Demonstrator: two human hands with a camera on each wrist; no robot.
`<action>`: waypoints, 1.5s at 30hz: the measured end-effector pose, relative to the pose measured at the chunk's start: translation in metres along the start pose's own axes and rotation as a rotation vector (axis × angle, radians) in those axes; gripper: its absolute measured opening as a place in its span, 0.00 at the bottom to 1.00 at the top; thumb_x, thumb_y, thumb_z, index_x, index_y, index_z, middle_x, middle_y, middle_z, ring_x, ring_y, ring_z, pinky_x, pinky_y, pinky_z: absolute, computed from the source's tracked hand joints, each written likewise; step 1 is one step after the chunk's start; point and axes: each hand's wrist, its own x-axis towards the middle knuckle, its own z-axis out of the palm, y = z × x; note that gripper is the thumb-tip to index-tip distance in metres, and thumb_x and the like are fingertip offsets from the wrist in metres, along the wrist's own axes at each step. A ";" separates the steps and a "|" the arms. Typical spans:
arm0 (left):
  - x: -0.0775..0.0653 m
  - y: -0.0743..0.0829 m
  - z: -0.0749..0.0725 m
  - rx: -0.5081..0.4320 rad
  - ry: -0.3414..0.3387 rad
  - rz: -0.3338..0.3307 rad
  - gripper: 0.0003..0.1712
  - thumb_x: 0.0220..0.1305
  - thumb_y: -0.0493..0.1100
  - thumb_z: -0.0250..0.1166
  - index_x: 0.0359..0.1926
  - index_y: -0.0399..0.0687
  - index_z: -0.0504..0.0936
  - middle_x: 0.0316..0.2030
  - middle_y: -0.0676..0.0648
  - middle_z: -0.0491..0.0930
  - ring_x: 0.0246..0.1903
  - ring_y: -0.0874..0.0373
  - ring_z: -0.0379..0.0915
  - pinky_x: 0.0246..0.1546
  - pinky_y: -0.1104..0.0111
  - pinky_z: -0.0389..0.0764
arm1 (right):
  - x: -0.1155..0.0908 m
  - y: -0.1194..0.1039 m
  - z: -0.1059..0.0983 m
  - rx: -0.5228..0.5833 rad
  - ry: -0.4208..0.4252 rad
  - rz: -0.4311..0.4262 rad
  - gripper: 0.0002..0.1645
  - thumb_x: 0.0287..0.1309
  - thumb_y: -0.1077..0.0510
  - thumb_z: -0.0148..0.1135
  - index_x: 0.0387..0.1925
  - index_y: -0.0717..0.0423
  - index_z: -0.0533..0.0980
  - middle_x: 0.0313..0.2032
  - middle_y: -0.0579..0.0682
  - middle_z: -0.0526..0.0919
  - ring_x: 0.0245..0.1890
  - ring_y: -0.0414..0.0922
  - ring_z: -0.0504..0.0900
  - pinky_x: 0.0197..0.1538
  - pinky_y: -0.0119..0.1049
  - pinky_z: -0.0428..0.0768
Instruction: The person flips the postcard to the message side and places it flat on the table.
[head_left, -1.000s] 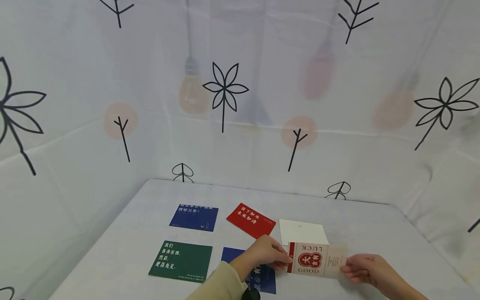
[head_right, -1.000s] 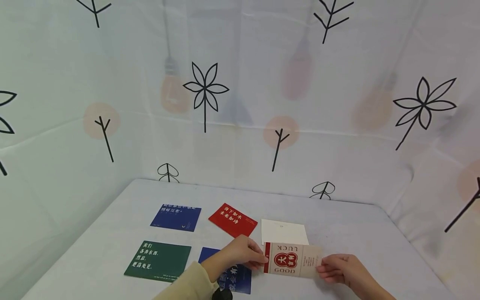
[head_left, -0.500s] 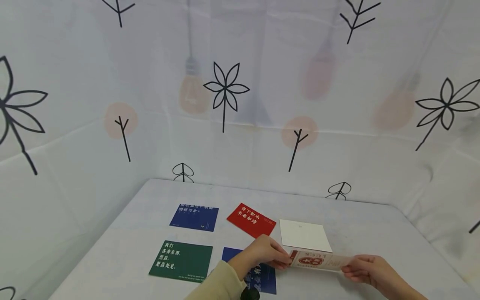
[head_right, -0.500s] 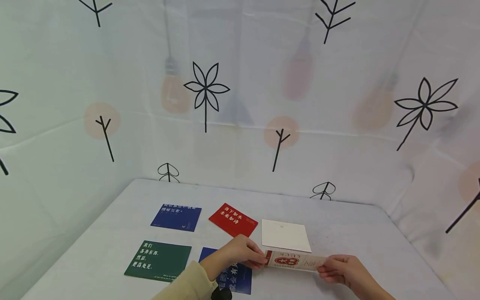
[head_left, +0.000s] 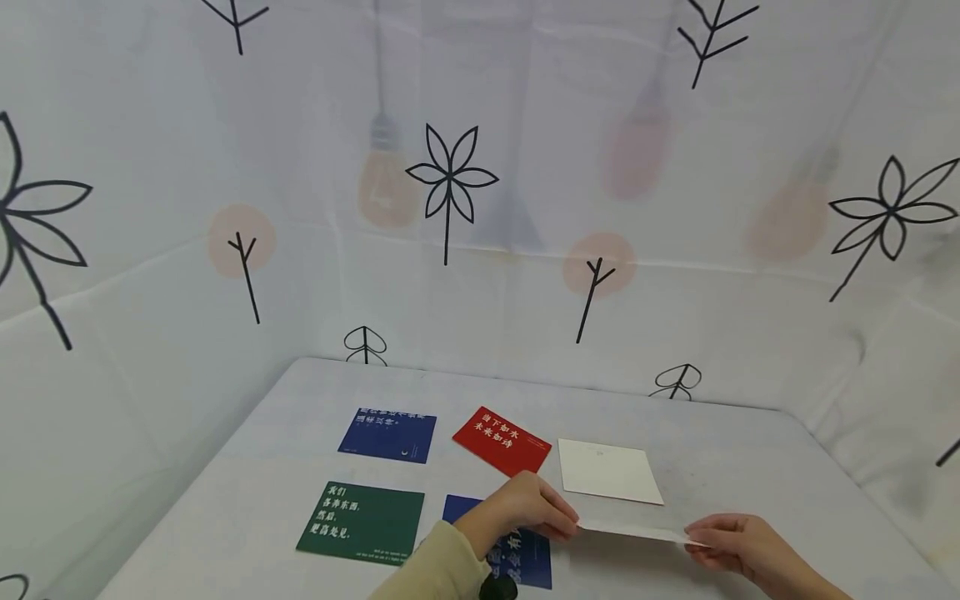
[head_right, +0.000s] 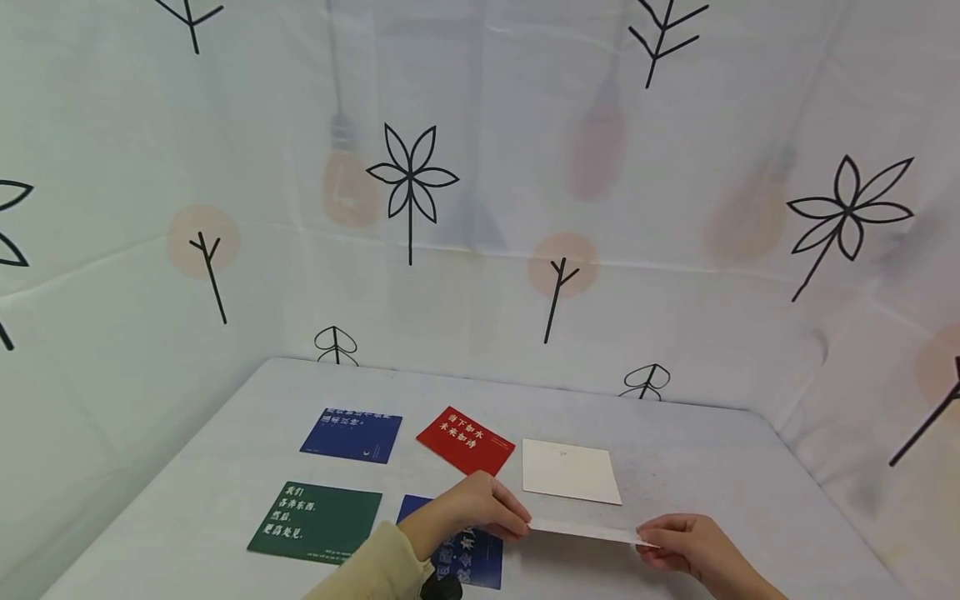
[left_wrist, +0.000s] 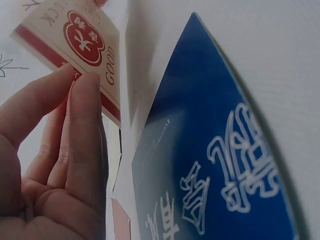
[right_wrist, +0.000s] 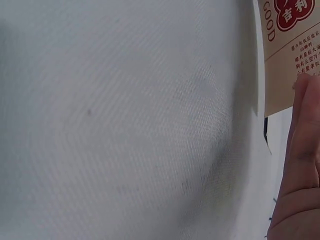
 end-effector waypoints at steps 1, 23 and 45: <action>0.000 0.000 0.000 0.005 0.002 -0.007 0.02 0.48 0.32 0.71 0.27 0.39 0.87 0.21 0.45 0.82 0.22 0.56 0.81 0.27 0.67 0.82 | 0.000 0.001 0.000 -0.014 0.010 0.001 0.10 0.62 0.62 0.55 0.38 0.64 0.81 0.33 0.51 0.83 0.32 0.40 0.82 0.38 0.31 0.81; 0.000 -0.001 0.005 0.046 0.022 -0.058 0.07 0.48 0.32 0.72 0.29 0.43 0.82 0.19 0.45 0.80 0.20 0.57 0.79 0.26 0.69 0.81 | 0.006 0.013 -0.001 -0.043 -0.056 -0.042 0.21 0.59 0.66 0.56 0.53 0.73 0.69 0.41 0.54 0.81 0.38 0.45 0.81 0.42 0.40 0.81; 0.002 -0.003 0.013 0.081 0.053 -0.053 0.19 0.45 0.28 0.71 0.36 0.43 0.73 0.20 0.45 0.77 0.18 0.55 0.79 0.23 0.67 0.81 | 0.007 0.015 0.005 -0.207 0.053 0.062 0.27 0.56 0.62 0.61 0.52 0.78 0.67 0.30 0.50 0.80 0.31 0.45 0.79 0.37 0.38 0.81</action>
